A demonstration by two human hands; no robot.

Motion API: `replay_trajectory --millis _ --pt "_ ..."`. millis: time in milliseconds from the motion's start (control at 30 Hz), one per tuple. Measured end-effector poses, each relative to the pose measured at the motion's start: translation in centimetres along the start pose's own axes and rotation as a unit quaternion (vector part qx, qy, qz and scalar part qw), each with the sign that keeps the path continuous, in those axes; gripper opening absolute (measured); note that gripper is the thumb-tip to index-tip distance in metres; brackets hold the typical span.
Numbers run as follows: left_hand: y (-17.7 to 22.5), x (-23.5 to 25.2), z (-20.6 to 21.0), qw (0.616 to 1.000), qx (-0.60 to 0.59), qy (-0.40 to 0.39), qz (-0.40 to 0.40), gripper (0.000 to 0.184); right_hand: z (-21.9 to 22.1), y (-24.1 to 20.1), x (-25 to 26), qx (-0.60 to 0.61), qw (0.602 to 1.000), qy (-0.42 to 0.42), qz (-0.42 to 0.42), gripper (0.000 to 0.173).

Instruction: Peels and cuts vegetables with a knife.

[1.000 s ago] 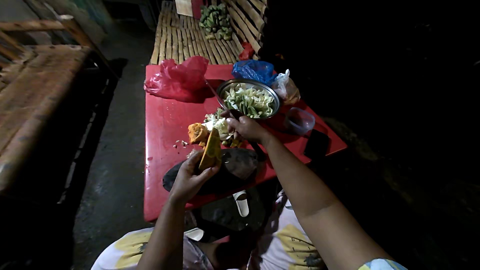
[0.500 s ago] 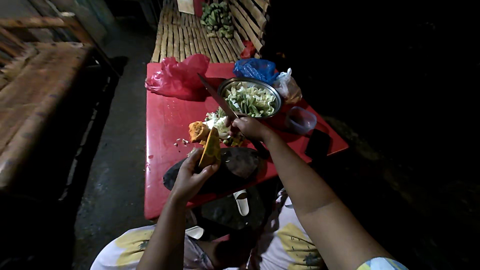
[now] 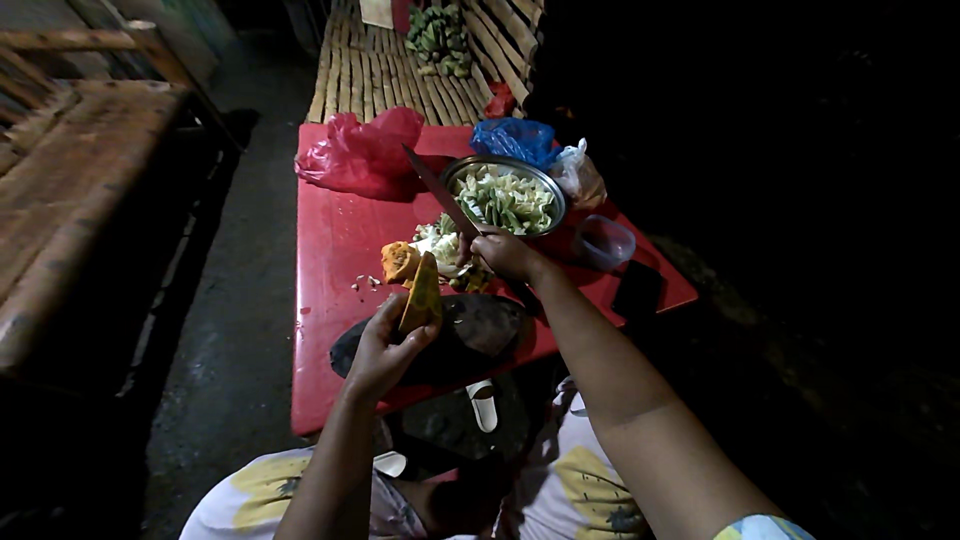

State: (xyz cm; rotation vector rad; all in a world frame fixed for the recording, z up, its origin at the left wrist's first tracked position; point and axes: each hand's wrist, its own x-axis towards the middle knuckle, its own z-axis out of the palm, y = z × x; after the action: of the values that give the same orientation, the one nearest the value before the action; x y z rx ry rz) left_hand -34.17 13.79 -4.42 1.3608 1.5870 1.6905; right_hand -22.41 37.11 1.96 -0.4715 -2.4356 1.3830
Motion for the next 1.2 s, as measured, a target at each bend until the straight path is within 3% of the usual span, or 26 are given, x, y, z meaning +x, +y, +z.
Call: replay_trajectory --millis 300,433,633,800,1000,1200 --pt "0.2 0.0 0.1 1.000 0.007 0.002 -0.008 0.042 -0.6 -0.5 -0.5 -0.024 1.000 0.008 -0.018 0.034" --pt "0.0 0.0 -0.1 1.000 -0.004 -0.003 0.000 0.047 0.3 -1.5 -1.2 -0.062 0.991 0.001 -0.118 0.031" --pt "-0.2 -0.1 0.0 1.000 -0.024 -0.006 -0.005 0.059 2.4 -4.8 -4.2 -0.181 0.970 -0.043 -0.156 0.066" --pt "0.4 -0.2 0.2 1.000 0.012 0.001 -0.016 0.037 2.7 -5.1 -4.7 -0.284 0.947 -0.032 -0.148 0.075" --pt "0.9 -0.3 0.3 0.999 0.027 -0.004 -0.036 0.032 2.8 -5.7 -5.9 -0.317 0.941 -0.037 -0.116 0.080" --pt "0.9 -0.1 0.3 0.999 0.026 -0.023 -0.033 0.027 3.0 -5.0 -6.0 -0.316 0.937 -0.012 -0.149 0.073"
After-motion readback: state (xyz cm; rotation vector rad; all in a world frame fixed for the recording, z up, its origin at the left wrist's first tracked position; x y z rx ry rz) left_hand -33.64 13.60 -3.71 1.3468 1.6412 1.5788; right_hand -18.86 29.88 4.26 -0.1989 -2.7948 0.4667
